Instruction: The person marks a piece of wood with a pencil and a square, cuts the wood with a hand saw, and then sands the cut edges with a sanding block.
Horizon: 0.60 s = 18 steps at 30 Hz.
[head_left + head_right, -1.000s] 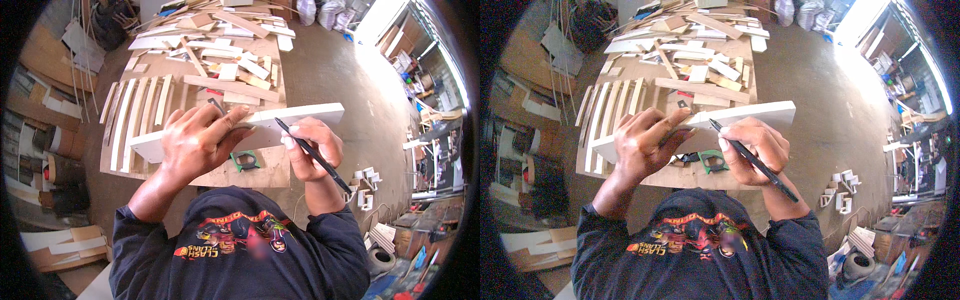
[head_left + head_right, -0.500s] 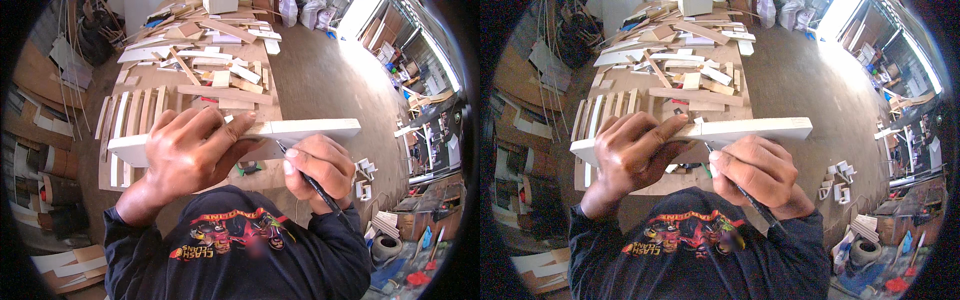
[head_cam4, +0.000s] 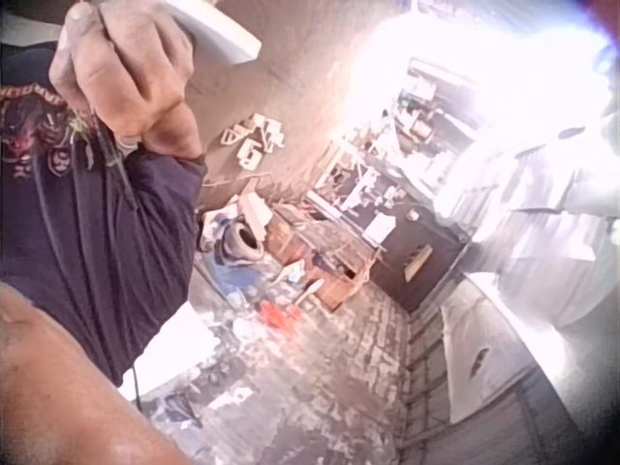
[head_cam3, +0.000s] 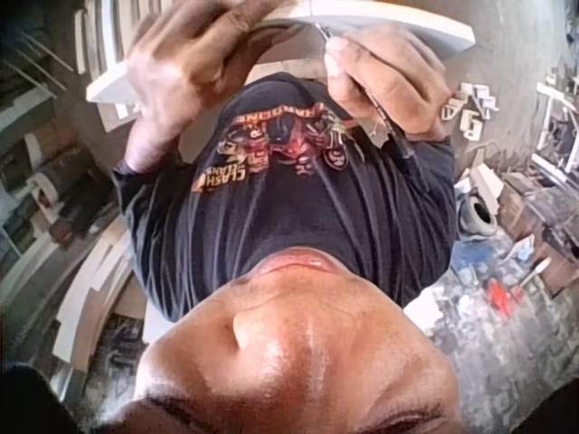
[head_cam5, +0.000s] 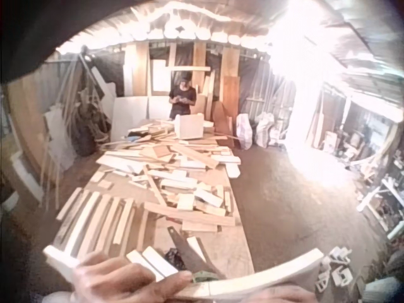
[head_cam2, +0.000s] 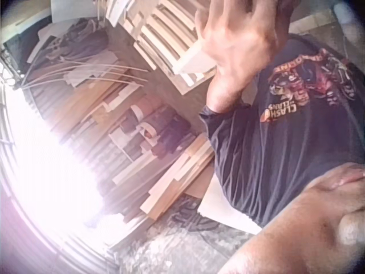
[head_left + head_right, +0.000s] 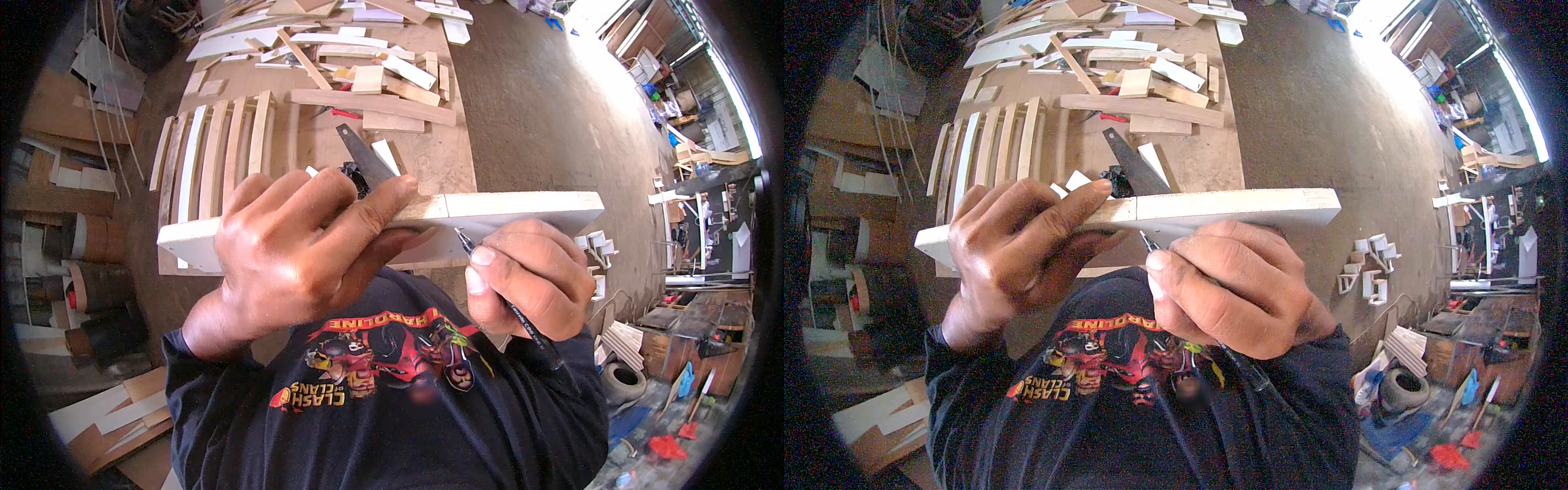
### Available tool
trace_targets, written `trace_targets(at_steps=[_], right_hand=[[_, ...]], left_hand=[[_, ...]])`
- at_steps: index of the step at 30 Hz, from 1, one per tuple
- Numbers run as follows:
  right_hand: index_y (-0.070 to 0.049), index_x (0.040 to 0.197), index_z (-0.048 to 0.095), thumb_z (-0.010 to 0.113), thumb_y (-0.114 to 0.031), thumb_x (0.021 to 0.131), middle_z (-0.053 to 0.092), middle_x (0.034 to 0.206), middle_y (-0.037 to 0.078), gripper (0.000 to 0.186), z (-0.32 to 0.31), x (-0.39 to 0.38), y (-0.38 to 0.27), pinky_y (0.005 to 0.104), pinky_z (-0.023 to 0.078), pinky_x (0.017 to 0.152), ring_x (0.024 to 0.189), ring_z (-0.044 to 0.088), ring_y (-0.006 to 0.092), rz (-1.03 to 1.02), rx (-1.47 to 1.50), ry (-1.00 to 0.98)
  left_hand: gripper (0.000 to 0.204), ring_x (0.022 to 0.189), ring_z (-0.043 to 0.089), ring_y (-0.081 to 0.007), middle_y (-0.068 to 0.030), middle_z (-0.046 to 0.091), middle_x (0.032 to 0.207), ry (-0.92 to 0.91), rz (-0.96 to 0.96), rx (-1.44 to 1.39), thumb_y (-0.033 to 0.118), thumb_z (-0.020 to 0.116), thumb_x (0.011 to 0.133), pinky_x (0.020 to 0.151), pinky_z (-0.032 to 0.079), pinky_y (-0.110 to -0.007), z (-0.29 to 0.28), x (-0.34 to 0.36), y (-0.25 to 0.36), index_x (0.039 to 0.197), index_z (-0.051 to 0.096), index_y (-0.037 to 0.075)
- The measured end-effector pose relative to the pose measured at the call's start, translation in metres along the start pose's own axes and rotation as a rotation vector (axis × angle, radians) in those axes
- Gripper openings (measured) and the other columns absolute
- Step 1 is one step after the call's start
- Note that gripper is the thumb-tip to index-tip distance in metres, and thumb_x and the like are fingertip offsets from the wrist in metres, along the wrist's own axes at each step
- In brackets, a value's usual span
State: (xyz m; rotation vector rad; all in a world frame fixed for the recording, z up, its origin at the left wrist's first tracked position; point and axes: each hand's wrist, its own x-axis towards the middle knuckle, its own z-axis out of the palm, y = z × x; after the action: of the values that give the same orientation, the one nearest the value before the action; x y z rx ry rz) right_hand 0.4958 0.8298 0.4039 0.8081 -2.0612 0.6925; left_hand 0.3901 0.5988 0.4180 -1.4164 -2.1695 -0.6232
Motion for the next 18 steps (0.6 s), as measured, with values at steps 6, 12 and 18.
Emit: trace_targets(at_steps=[6, 12, 18], right_hand=[[0.005, 0.100, 0.069, 0.074, -0.001, 0.079, 0.070, 0.089, 0.012, 0.022, 0.004, -0.004, -0.002, 0.0351, 0.060, 0.059, 0.069, 0.070, 0.0243, 0.005, -0.008, 0.002], [0.004, 0.092, 0.068, 0.073, 0.001, 0.076, 0.069, 0.079, 0.012, 0.016, 0.022, -0.012, 0.010, 0.0338, 0.059, 0.057, 0.064, 0.069, 0.0242, 0.004, 0.011, 0.045], [0.003, 0.091, 0.069, 0.073, 0.001, 0.076, 0.069, 0.080, 0.011, 0.016, 0.024, -0.015, 0.013, 0.0338, 0.059, 0.057, 0.065, 0.069, 0.0241, 0.001, 0.019, 0.050]], left_hand=[[0.046, 0.058, 0.057, -0.0171, 0.0018, 0.059, 0.071, -0.012, -0.013, 0.006, 0.035, 0.086, 0.072, 0.054, 0.040, -0.034, 0.001, -0.008, 0.005, 0.114, 0.078, 0.017], [0.041, 0.061, 0.059, -0.0159, 0.0019, 0.058, 0.072, -0.042, -0.065, 0.031, 0.032, 0.085, 0.074, 0.054, 0.040, -0.033, 0.011, -0.013, 0.006, 0.110, 0.078, 0.015], [0.041, 0.061, 0.060, -0.0175, 0.0014, 0.058, 0.072, -0.045, -0.075, 0.019, 0.030, 0.085, 0.074, 0.055, 0.042, -0.035, 0.011, -0.013, 0.006, 0.110, 0.077, 0.014]])
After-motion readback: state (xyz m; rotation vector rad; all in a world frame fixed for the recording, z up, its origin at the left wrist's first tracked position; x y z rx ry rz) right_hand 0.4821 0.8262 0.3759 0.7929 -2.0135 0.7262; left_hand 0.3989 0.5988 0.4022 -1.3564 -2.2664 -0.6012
